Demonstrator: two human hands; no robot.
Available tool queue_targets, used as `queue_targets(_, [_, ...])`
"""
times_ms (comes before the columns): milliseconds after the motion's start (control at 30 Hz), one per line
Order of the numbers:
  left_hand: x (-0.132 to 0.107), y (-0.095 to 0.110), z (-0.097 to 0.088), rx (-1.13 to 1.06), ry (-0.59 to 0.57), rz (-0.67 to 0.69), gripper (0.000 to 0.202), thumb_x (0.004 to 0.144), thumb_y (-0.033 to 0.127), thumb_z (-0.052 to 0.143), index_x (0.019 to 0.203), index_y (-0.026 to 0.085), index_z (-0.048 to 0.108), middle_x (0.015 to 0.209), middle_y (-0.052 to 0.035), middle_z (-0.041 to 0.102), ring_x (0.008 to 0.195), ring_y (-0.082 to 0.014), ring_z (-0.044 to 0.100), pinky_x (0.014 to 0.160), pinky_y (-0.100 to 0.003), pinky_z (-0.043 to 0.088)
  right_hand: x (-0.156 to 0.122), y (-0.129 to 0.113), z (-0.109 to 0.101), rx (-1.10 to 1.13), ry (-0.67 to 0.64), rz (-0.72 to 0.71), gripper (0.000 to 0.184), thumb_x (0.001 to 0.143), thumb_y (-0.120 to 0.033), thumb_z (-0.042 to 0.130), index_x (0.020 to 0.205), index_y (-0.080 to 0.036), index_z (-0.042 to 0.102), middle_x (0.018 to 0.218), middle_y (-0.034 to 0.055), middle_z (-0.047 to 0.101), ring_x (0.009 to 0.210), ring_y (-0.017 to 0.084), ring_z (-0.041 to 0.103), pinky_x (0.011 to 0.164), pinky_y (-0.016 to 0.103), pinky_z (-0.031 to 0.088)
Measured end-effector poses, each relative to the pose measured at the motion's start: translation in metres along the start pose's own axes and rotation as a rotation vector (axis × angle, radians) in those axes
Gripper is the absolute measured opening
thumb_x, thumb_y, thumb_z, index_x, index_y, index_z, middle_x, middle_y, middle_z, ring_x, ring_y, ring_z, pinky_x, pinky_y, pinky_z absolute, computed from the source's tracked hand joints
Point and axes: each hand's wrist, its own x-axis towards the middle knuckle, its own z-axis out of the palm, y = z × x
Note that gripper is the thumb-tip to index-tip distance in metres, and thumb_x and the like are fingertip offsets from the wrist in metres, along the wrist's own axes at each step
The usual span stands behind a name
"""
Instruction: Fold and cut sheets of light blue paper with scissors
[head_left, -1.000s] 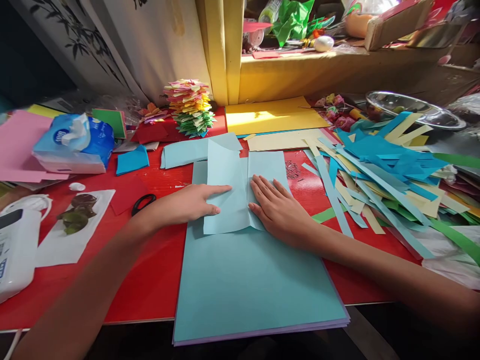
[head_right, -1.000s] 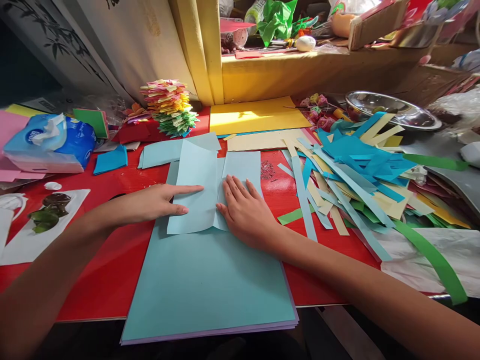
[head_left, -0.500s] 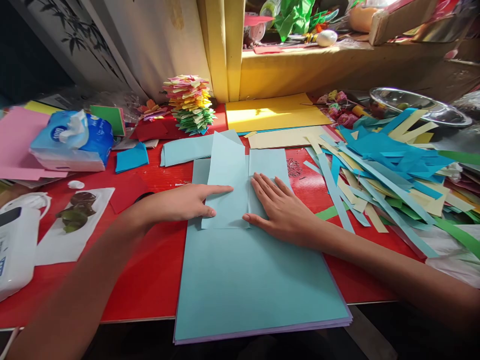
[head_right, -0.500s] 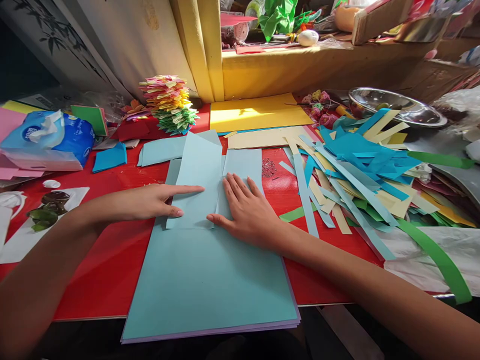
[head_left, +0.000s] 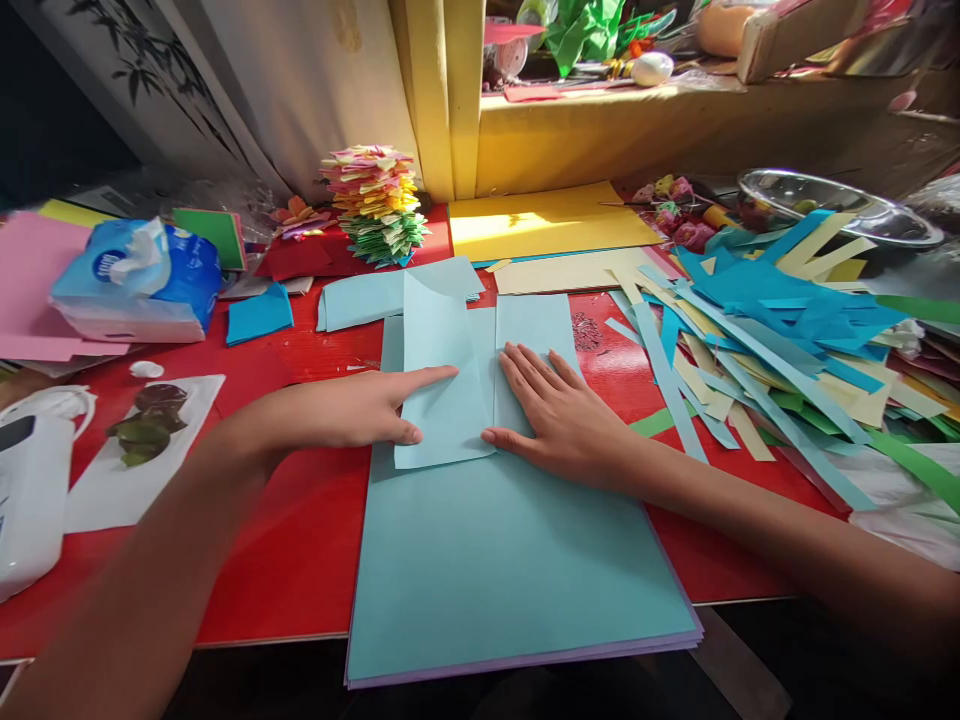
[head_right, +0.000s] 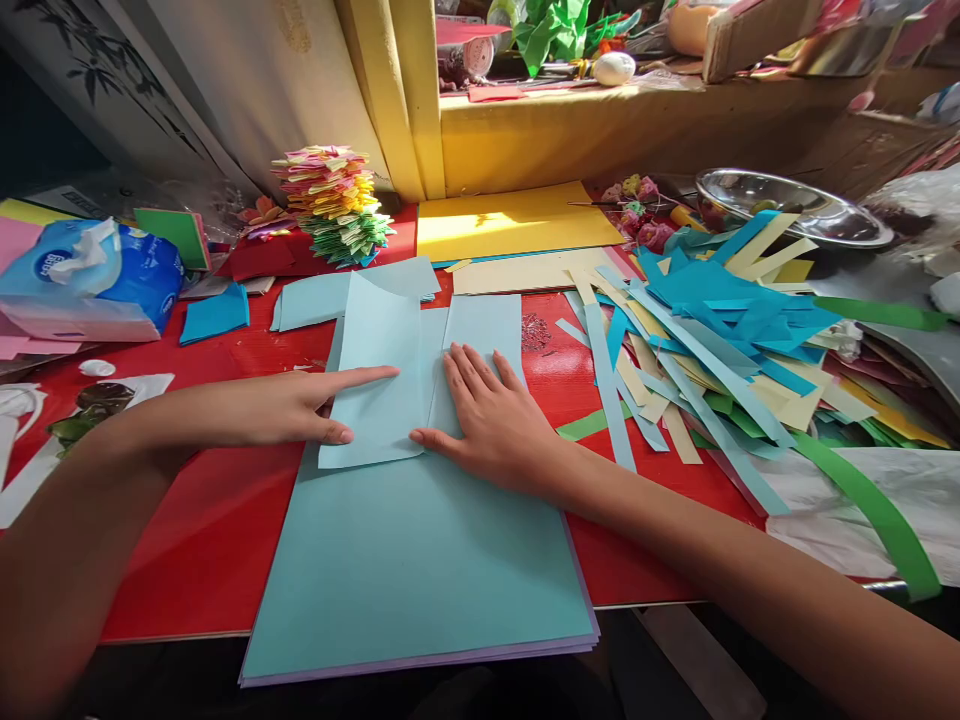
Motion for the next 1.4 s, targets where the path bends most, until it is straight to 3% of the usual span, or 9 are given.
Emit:
queue_targets(300, [-0.018, -0.009, -0.023, -0.132, 0.197, 0.06, 0.058, 0.073, 0.04, 0.055, 0.129, 0.039, 0.039, 0.129, 0.0035, 0.049, 0.114, -0.0265, 0.047, 0.088, -0.031, 0.04, 0.002, 0.001, 0.002, 0.081, 0.032, 0.016, 0.082, 0.08, -0.066, 0.021, 0.139, -0.009, 0.02, 0.145, 0.0112, 0.019, 0.134, 0.024, 0.01, 0.11, 0.045, 0.009])
queue_targets(467, [-0.016, 0.0, -0.014, -0.452, 0.405, 0.282, 0.026, 0.076, 0.044, 0.051, 0.091, 0.03, 0.067, 0.089, 0.0009, 0.066, 0.085, -0.0199, 0.059, 0.073, -0.03, 0.046, 0.004, 0.009, -0.019, 0.553, 0.099, 0.089, 0.053, 0.09, -0.048, 0.021, 0.131, -0.02, 0.039, 0.134, 0.0048, 0.043, 0.126, 0.02, 0.036, 0.103, 0.041, 0.031])
queue_targets(600, [-0.006, 0.008, 0.005, -0.636, 0.15, 0.448, 0.029, 0.074, 0.047, 0.049, 0.071, 0.025, 0.069, 0.071, -0.0044, 0.067, 0.072, -0.0212, 0.06, 0.064, -0.033, 0.048, 0.001, 0.015, -0.033, 0.97, -0.032, 0.029, 0.045, 0.091, -0.041, 0.022, 0.127, -0.022, 0.043, 0.122, 0.0055, 0.055, 0.105, 0.019, 0.056, 0.083, 0.035, 0.049])
queue_targets(700, [0.004, 0.016, 0.017, -0.715, -0.097, 0.532, 0.024, 0.074, 0.039, 0.051, 0.069, 0.024, 0.069, 0.073, -0.0056, 0.068, 0.071, -0.0218, 0.061, 0.065, -0.035, 0.049, -0.002, 0.011, -0.038, 1.174, -0.16, -0.082, 0.046, 0.091, -0.036, 0.026, 0.135, -0.025, 0.029, 0.134, 0.0059, 0.043, 0.11, 0.018, 0.052, 0.082, 0.032, 0.049])
queue_targets(833, [0.012, 0.026, 0.029, -0.921, -0.239, 0.59, 0.018, 0.074, 0.031, 0.055, 0.064, 0.02, 0.064, 0.08, -0.005, 0.067, 0.077, -0.0203, 0.062, 0.074, -0.034, 0.048, -0.003, -0.002, -0.043, 1.145, -0.176, -0.045, 0.049, 0.092, -0.031, 0.015, 0.14, -0.029, 0.01, 0.14, 0.0052, 0.035, 0.117, 0.018, 0.046, 0.085, 0.038, 0.047])
queue_targets(933, [0.013, 0.032, 0.034, -0.945, -0.269, 0.574, 0.014, 0.075, 0.028, 0.053, 0.073, 0.02, 0.064, 0.083, -0.0018, 0.067, 0.081, -0.0186, 0.061, 0.077, -0.032, 0.047, -0.002, -0.005, -0.045, 1.113, -0.135, -0.001, 0.049, 0.092, -0.036, 0.016, 0.139, -0.021, 0.021, 0.126, 0.0108, 0.051, 0.106, 0.021, 0.055, 0.081, 0.038, 0.049])
queue_targets(1067, [0.015, 0.036, 0.038, -0.762, 0.044, 0.444, 0.025, 0.077, 0.024, 0.045, 0.096, 0.021, 0.06, 0.095, 0.0019, 0.064, 0.088, -0.0192, 0.059, 0.076, -0.031, 0.047, 0.003, 0.014, -0.047, 1.053, 0.05, 0.084, 0.053, 0.087, -0.046, 0.033, 0.128, -0.013, 0.041, 0.117, 0.0133, 0.057, 0.1, 0.025, 0.058, 0.079, 0.039, 0.05])
queue_targets(1200, [0.024, 0.036, 0.042, -0.462, 0.489, 0.341, 0.023, 0.08, 0.019, 0.037, 0.083, 0.019, 0.059, 0.096, -0.002, 0.061, 0.089, -0.0185, 0.056, 0.08, -0.031, 0.045, 0.007, 0.052, -0.049, 0.992, 0.043, 0.28, 0.054, 0.076, -0.043, 0.054, 0.122, -0.015, 0.047, 0.114, 0.0132, 0.059, 0.096, 0.026, 0.059, 0.073, 0.038, 0.053])
queue_targets(1400, [0.034, 0.03, 0.048, -0.258, 0.665, 0.274, 0.026, 0.085, 0.022, 0.033, 0.102, 0.022, 0.053, 0.108, -0.0029, 0.056, 0.102, -0.0163, 0.052, 0.09, -0.031, 0.041, 0.01, 0.074, -0.044, 0.783, -0.137, 0.447, 0.045, 0.07, -0.047, 0.059, 0.1, -0.014, 0.056, 0.096, 0.0144, 0.063, 0.077, 0.024, 0.063, 0.054, 0.033, 0.052])
